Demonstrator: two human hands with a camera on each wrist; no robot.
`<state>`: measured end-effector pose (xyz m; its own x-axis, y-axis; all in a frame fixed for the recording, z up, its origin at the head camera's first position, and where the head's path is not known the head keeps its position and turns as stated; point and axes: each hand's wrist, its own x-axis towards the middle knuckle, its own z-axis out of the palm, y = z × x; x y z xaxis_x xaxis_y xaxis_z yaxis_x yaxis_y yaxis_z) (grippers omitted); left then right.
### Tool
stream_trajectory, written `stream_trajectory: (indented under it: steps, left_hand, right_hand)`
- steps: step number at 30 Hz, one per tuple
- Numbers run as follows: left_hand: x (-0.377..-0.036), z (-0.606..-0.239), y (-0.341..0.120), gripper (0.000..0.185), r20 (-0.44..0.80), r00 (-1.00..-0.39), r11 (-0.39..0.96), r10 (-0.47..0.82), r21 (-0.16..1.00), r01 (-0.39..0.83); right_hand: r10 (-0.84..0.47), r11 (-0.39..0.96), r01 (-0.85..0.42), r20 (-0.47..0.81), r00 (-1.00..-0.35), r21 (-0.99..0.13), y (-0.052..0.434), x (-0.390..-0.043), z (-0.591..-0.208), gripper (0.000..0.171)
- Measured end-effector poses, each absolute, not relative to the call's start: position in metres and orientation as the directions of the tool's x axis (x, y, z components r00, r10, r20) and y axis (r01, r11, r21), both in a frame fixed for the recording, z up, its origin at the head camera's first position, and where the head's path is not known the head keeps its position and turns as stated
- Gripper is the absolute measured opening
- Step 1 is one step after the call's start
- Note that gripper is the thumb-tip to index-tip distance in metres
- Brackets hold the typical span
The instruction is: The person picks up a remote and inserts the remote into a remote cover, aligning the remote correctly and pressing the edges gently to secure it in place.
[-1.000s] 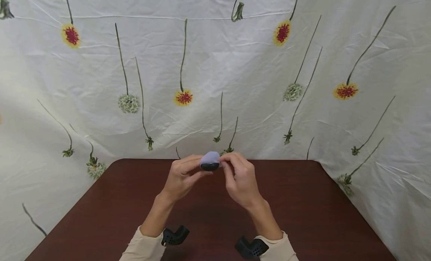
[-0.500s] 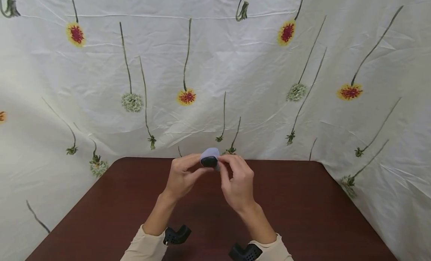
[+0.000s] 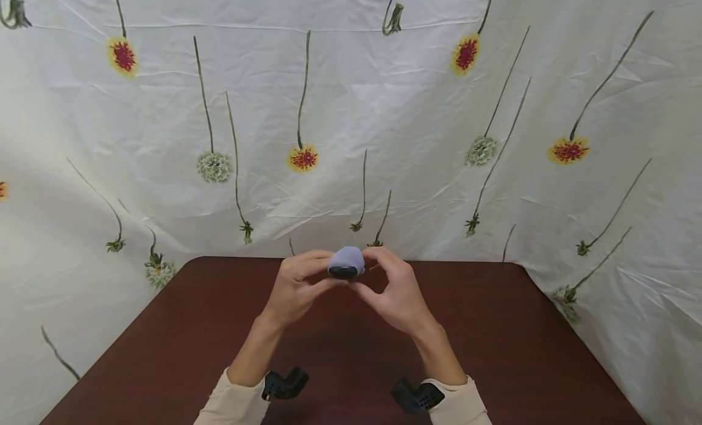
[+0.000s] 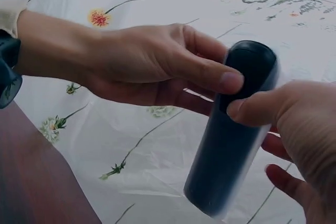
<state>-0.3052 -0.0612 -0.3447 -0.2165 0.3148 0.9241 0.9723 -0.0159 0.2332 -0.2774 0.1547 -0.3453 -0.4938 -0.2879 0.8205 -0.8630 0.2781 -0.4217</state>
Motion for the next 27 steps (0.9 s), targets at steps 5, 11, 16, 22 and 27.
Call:
stream_trajectory:
  steps: [5,11,16,22,27]
  left_hand:
    - [-0.304,-0.345,-0.058,0.038,0.926,-0.202,-0.052,0.319,0.23,0.972]
    - [-0.304,-0.346,-0.056,0.038,0.934,-0.185,-0.014,0.305,0.198,0.98]
    - [-0.301,-0.344,-0.059,0.038,0.935,-0.209,0.093,0.285,0.19,0.977]
    - [-0.293,-0.337,-0.068,0.043,0.931,-0.276,0.107,0.238,0.257,0.96]
    - [-0.289,-0.332,-0.069,0.025,0.933,-0.237,0.069,0.27,0.227,0.972]
  right_hand:
    - [-0.301,0.379,-0.886,0.87,-0.392,-0.268,0.153,-0.28,-0.347,0.049]
    - [-0.31,0.423,-0.891,0.897,-0.315,-0.167,0.152,-0.279,-0.347,0.044]
    - [-0.322,0.439,-0.891,0.906,-0.273,-0.113,0.154,-0.279,-0.346,0.042]
    - [-0.337,0.472,-0.88,0.912,-0.234,-0.051,0.156,-0.279,-0.344,0.025]
    - [-0.341,0.474,-0.88,0.916,-0.209,-0.024,0.157,-0.28,-0.343,0.035]
